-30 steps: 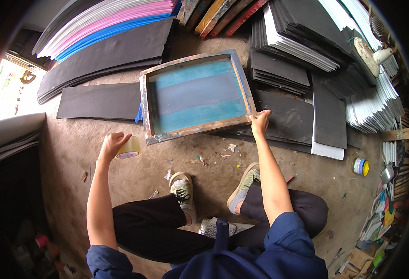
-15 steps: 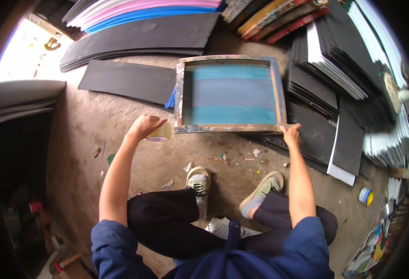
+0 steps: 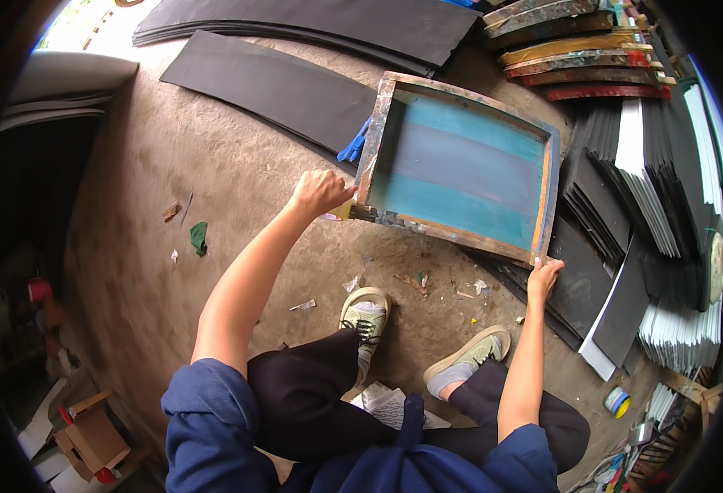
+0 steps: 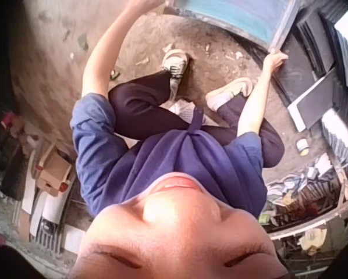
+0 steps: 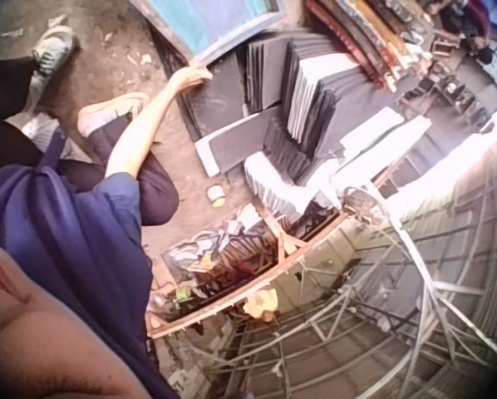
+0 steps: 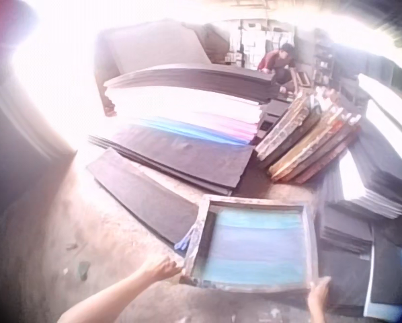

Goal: The person sits on the floor and applies masking tape to the edges of a wooden frame with a teal screen. They repeatedly tear tape, press it onto the frame edges, and smooth it down by hand.

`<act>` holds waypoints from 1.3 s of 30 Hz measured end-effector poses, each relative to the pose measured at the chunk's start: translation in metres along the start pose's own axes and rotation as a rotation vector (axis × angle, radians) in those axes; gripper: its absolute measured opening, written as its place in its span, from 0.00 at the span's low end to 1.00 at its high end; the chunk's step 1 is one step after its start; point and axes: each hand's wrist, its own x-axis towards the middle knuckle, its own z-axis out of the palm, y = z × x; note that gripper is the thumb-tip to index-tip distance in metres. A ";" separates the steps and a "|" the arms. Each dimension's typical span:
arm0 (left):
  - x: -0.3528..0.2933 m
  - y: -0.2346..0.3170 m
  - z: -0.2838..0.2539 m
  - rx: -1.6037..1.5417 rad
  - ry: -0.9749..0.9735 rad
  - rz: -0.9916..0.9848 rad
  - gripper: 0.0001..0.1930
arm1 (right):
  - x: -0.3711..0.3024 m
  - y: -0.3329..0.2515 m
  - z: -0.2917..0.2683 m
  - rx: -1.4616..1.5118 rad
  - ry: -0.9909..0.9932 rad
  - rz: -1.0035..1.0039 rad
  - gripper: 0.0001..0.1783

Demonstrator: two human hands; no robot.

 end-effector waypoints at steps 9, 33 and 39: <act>-0.001 0.012 0.001 0.056 -0.041 -0.048 0.25 | 0.004 0.000 -0.005 -0.015 -0.081 0.041 0.24; -0.010 -0.016 0.051 -0.216 0.227 -0.016 0.23 | -0.196 -0.229 0.089 -0.193 -0.274 -1.078 0.39; -0.015 -0.031 0.045 -0.280 0.187 0.005 0.20 | -0.210 -0.215 0.071 -0.157 -0.420 -1.095 0.39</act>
